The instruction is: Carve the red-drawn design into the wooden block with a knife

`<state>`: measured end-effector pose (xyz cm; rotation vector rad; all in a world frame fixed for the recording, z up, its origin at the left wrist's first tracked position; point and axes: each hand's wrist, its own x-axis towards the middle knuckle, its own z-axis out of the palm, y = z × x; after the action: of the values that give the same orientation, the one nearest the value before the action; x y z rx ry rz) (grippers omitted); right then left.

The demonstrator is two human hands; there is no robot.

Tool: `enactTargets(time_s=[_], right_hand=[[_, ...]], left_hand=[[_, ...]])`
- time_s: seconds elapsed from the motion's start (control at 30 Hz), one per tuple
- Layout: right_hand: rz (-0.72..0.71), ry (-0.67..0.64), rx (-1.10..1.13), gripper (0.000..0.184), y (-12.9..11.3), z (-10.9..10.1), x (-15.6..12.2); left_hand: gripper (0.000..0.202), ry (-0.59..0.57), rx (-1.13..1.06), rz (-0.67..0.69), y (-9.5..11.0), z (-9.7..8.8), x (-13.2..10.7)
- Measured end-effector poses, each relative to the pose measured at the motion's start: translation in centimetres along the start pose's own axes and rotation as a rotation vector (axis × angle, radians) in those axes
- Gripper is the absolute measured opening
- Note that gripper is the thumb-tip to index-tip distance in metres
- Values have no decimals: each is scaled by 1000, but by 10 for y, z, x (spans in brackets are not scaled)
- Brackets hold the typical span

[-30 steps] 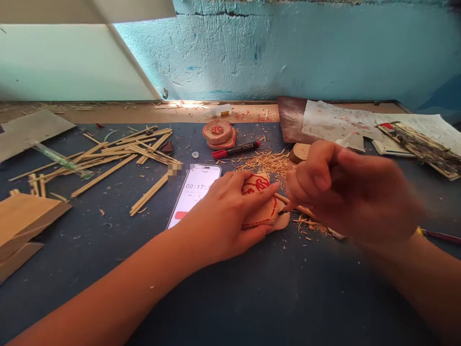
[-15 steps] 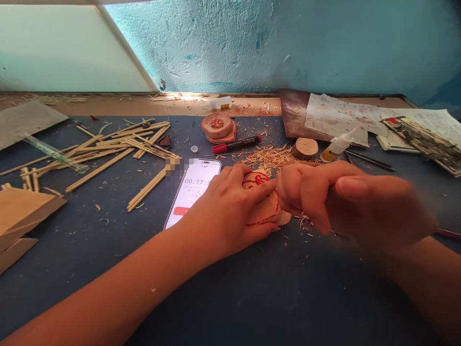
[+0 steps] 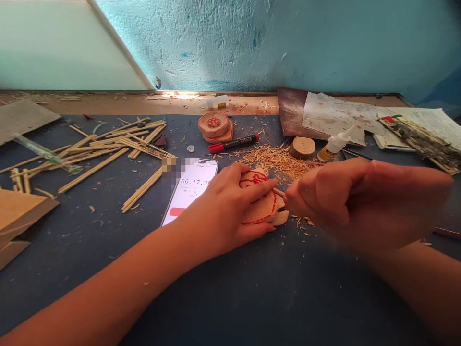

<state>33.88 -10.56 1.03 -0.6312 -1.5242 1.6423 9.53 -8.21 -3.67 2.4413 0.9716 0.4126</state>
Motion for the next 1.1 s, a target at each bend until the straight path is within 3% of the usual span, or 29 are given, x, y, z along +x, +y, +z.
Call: enactTargets(time_s=[0.13,0.3,0.57,0.7,0.87,1.1], right_hand=[[-10,-8,-40,56,2,6,-2],[-92,191,-60,56,5,19,4],[-145,303,22,66,4,13,10],[-113,166,26,59,9,13,11],[-151,257,19,64,4,17,14],[-9,212,7,65,-3,14,13]], left_hand=[[67,2,-25,0,-1,1,0],[68,12,-23,11,0,0,3],[72,10,17,-2,-2,4,1],[70,-4,29,-16,-1,5,1],[67,-8,48,-8,0,5,1],[63,-11,42,-19,-3,5,0]])
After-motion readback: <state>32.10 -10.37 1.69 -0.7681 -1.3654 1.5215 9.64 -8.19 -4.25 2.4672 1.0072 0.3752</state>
